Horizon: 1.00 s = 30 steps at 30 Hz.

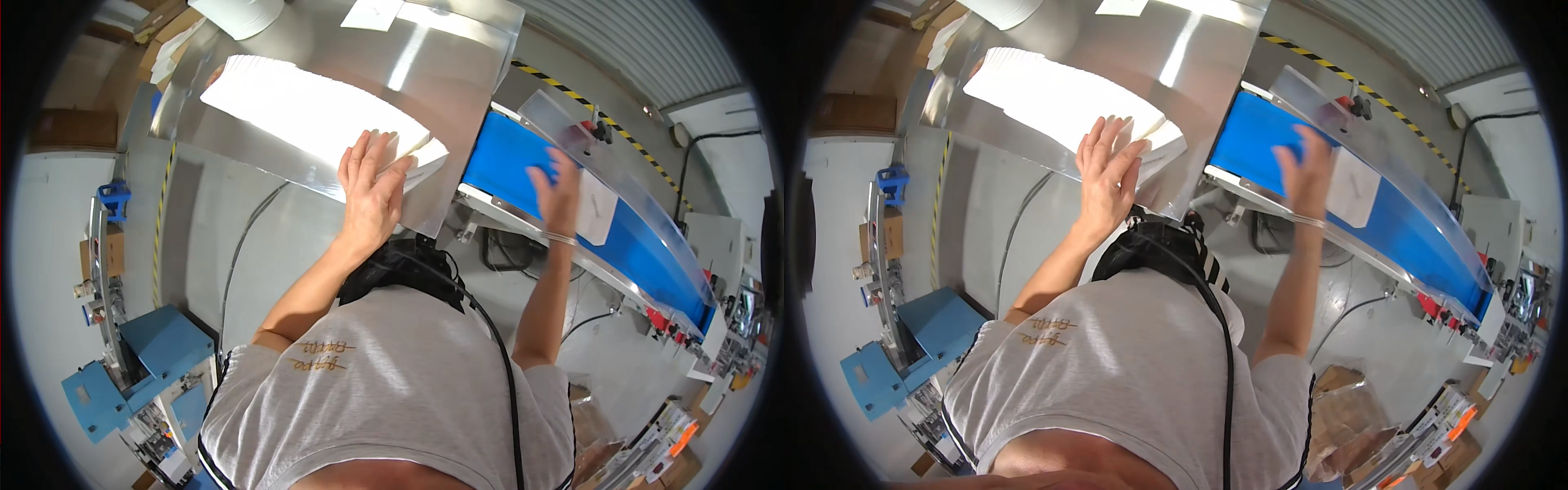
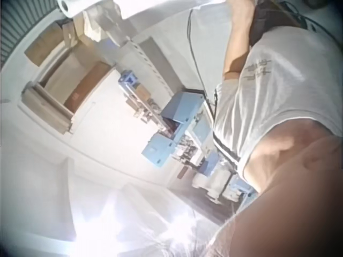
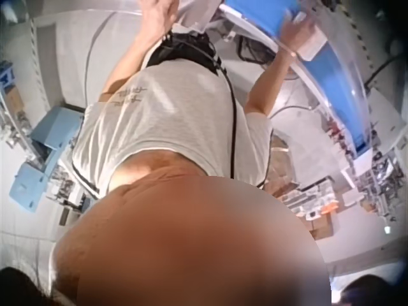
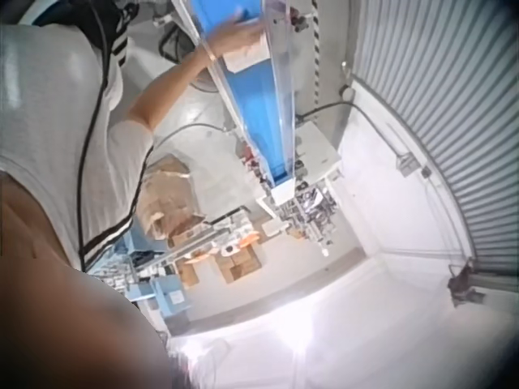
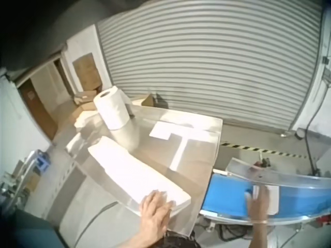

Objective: Transfer stacks of white paper cards from the output of a processing machine onto a moving conveyor belt.

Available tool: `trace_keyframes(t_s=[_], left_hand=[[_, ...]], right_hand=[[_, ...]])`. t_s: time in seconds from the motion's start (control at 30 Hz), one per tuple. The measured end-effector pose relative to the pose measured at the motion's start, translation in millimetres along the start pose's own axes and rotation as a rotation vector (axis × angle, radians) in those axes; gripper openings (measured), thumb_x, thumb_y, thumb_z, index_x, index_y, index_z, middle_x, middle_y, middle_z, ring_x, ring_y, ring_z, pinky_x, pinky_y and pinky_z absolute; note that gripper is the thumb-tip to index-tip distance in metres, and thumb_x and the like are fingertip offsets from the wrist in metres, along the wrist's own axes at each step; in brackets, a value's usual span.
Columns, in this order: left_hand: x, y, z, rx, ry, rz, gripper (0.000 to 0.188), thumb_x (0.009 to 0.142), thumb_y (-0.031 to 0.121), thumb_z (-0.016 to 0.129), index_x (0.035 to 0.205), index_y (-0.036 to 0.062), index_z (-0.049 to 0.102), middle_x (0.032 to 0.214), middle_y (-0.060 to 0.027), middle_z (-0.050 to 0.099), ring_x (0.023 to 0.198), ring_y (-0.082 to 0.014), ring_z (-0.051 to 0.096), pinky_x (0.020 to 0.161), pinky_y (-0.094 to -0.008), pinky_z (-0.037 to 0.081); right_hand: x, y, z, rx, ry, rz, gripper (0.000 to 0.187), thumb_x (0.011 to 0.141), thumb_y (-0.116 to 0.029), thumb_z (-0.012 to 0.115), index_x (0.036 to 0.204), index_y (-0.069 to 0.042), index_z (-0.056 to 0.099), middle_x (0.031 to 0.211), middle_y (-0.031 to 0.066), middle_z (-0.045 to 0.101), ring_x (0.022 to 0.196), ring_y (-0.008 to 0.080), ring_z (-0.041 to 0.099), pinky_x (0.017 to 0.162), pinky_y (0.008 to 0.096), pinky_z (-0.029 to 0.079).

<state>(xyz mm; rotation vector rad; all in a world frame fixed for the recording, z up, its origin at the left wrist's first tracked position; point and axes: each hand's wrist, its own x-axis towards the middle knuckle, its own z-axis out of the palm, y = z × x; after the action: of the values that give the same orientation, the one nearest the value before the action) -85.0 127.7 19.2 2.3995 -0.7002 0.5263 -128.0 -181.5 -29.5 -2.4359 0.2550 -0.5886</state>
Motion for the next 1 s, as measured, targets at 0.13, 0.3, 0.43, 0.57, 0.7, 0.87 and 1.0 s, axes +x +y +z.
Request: trace_keyframes(t_s=[0.13, 0.3, 0.43, 0.57, 0.7, 0.87, 1.0], left_hand=[[4.0, 7.9, -3.1, -0.01, -0.066, 0.0, 0.028, 0.077, 0.0, 0.064, 0.1, 0.0146, 0.071, 0.14, -0.0142, 0.043, 0.135, -0.0372, 0.03, 0.109, -0.0512, 0.017], [8.0, -2.0, -8.7, 0.057, -0.044, -0.026, 0.041, 0.082, 0.003, 0.062, 0.122, 0.0126, 0.058, 0.145, -0.0163, 0.036, 0.136, -0.0378, 0.028, 0.109, -0.0501, 0.021], [8.7, -17.5, -9.3, 0.042, -0.029, 0.011, 0.035, 0.083, -0.001, 0.06, 0.117, 0.0085, 0.062, 0.135, -0.0162, 0.046, 0.128, -0.0378, 0.038, 0.104, -0.0467, 0.031], [8.4, -20.9, -8.2, 0.028, -0.025, 0.038, 0.032, 0.083, -0.002, 0.06, 0.113, 0.0077, 0.064, 0.131, -0.0139, 0.051, 0.128, -0.0362, 0.04, 0.104, -0.0456, 0.032], [4.7, -21.4, -13.6, 0.071, -0.017, 0.017, 0.03, 0.082, -0.001, 0.06, 0.109, 0.0115, 0.066, 0.134, -0.0132, 0.048, 0.131, -0.0359, 0.037, 0.107, -0.051, 0.026], [8.3, -13.1, -9.9, -0.012, -0.073, 0.034, 0.031, 0.075, -0.003, 0.06, 0.099, 0.0135, 0.069, 0.142, -0.0142, 0.041, 0.136, -0.0379, 0.027, 0.11, -0.054, 0.011], [14.0, -5.8, -21.7, -0.035, -0.139, 0.002, 0.035, 0.073, -0.001, 0.061, 0.104, 0.0137, 0.068, 0.146, -0.0162, 0.032, 0.139, -0.0389, 0.02, 0.11, -0.0552, 0.01]], right_hand=[[14.3, -86.5, 42.7, 0.42, -0.451, -0.201, 0.058, 0.074, -0.019, 0.076, 0.126, -0.01, 0.051, 0.132, 0.012, 0.046, 0.119, 0.0268, 0.049, 0.096, 0.0351, 0.043], [13.9, -68.2, 58.3, 0.702, -0.542, 0.182, 0.033, 0.086, -0.024, 0.067, 0.107, -0.001, 0.054, 0.101, 0.0055, 0.06, 0.086, 0.0113, 0.054, 0.077, 0.0277, 0.046], [8.7, 19.1, 46.0, 0.429, -0.044, 0.512, 0.046, 0.086, -0.043, 0.062, 0.094, 0.002, 0.056, 0.084, 0.0181, 0.062, 0.075, 0.0258, 0.059, 0.071, 0.0361, 0.047], [2.0, 56.5, 6.4, -0.178, 0.267, 0.523, 0.047, 0.08, -0.037, 0.068, 0.105, 0.001, 0.055, 0.093, 0.0209, 0.062, 0.087, 0.0352, 0.061, 0.076, 0.0439, 0.047], [4.5, 18.5, 2.8, -0.5, 0.258, 0.115, 0.05, 0.076, -0.028, 0.073, 0.113, 0.0, 0.053, 0.113, 0.02, 0.057, 0.097, 0.0333, 0.058, 0.082, 0.043, 0.047], [13.1, -73.5, 46.0, 0.5, -0.491, -0.102, 0.071, 0.07, -0.021, 0.079, 0.132, -0.01, 0.044, 0.133, 0.0126, 0.047, 0.123, 0.029, 0.044, 0.103, 0.0383, 0.037], [21.9, -85.8, 81.9, 0.529, -0.486, -0.317, 0.059, 0.074, -0.025, 0.076, 0.125, -0.01, 0.051, 0.12, 0.0142, 0.055, 0.112, 0.0275, 0.052, 0.095, 0.0362, 0.042]])
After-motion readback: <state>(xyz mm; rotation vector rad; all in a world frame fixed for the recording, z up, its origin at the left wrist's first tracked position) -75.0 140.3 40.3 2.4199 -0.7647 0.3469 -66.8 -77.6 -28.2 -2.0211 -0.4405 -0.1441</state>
